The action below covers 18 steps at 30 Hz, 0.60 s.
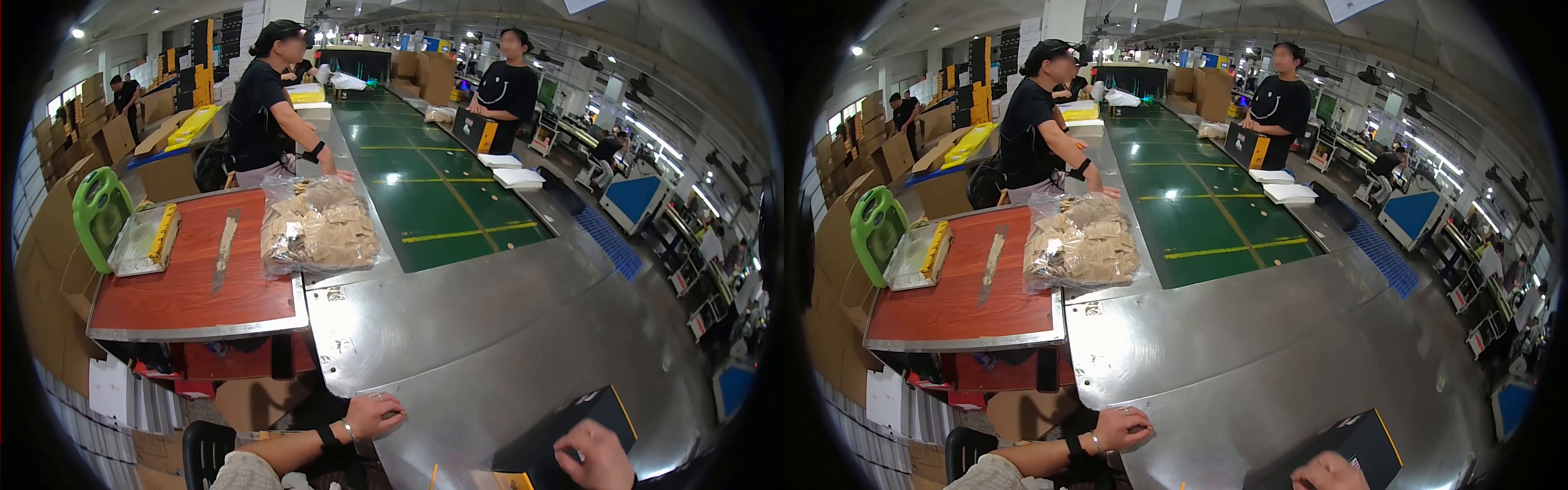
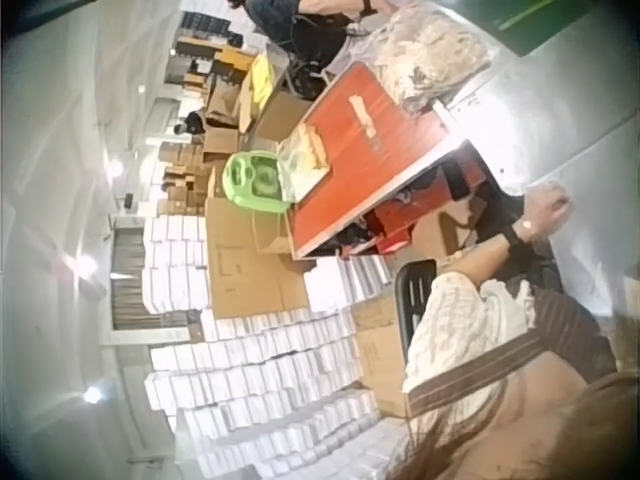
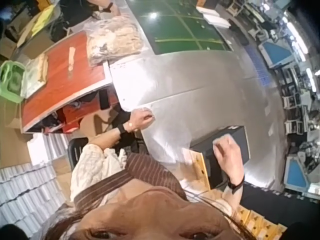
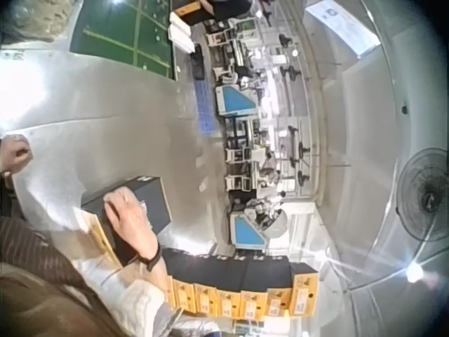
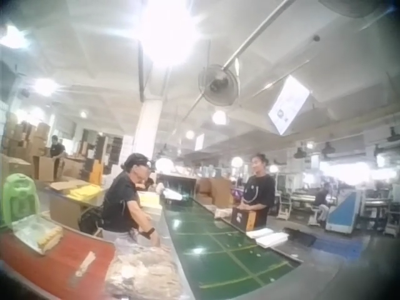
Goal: Packing shoe boxes into larger cardboard shipping boxes at a packing station.
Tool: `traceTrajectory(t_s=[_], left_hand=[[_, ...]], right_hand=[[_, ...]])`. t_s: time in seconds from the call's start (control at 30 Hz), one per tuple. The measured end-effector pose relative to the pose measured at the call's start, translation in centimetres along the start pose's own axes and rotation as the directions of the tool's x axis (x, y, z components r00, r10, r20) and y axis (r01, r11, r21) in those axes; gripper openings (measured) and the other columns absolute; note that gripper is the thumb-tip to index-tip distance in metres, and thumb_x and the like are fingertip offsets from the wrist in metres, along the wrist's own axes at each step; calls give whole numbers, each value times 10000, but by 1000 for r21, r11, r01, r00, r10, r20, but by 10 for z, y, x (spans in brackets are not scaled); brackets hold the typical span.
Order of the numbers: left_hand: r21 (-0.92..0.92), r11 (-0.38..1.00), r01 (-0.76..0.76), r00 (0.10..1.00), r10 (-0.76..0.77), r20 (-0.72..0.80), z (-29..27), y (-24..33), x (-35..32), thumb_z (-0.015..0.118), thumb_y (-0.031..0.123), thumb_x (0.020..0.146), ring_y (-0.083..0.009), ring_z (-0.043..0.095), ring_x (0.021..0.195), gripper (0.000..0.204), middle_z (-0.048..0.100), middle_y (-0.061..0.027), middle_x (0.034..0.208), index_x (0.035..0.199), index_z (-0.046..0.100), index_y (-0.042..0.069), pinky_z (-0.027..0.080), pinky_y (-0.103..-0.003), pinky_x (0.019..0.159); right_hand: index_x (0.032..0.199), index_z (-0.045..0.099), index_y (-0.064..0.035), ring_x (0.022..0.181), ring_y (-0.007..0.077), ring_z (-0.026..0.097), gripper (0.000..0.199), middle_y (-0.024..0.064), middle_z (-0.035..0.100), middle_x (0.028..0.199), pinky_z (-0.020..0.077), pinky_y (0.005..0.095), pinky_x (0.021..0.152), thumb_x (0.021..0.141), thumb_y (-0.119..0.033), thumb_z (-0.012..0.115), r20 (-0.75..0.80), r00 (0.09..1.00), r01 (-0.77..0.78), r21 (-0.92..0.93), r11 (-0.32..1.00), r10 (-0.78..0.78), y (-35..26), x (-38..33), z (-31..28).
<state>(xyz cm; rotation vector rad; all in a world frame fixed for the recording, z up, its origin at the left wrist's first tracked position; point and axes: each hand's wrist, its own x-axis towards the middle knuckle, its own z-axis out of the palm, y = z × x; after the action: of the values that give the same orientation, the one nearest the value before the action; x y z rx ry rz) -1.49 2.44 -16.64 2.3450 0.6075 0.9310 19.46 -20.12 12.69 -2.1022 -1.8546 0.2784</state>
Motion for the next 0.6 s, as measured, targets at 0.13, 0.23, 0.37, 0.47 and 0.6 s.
traceTrajectory(t_s=[0.13, 0.23, 0.37, 0.47, 0.6], left_hand=[[17, 999, 35, 999, -36, 25, 4, -2, -1, 703, 252, 739, -159, 637, 624, 89, 669, 37, 798, 743, 692, 164, 493, -259, 541], [12, 997, 77, 997, -77, 18, 1, -1, -9, 704, 252, 738, -162, 638, 622, 85, 671, 36, 799, 745, 694, 168, 494, -262, 542], [18, 997, 78, 997, -79, 16, 1, 1, -8, 668, 287, 770, -168, 627, 636, 120, 654, 58, 818, 742, 682, 171, 483, -280, 544], [14, 999, 49, 999, -49, 14, 1, 2, -6, 674, 286, 763, -166, 627, 627, 121, 655, 59, 821, 739, 680, 168, 484, -279, 541], [11, 999, 53, 999, -53, 1, -2, -1, -7, 739, 212, 698, -154, 637, 597, 96, 673, 9, 760, 726, 696, 132, 504, -255, 534]], right_hand=[[856, 589, 0, 731, 312, 575, 140, 144, 571, 805, 467, 334, 627, 725, 26, 630, -116, 907, 413, 56, 909, -405, -37, 59, -20], [845, 603, 6, 719, 293, 583, 159, 127, 566, 777, 479, 338, 620, 693, 28, 644, -190, 730, 683, 163, 712, -656, -62, 81, -21], [764, 623, 18, 681, 290, 602, 137, 115, 567, 737, 498, 351, 605, 635, 13, 668, -356, 601, 799, 279, 533, -715, -55, 87, -12], [730, 629, 22, 668, 285, 608, 106, 116, 574, 726, 504, 353, 602, 633, 13, 669, -447, 621, 782, 295, 550, -643, -42, 80, -7], [733, 637, 21, 665, 280, 612, 103, 121, 586, 719, 510, 352, 610, 635, 14, 670, -527, 651, 746, 314, 587, -545, -29, 79, -5]])
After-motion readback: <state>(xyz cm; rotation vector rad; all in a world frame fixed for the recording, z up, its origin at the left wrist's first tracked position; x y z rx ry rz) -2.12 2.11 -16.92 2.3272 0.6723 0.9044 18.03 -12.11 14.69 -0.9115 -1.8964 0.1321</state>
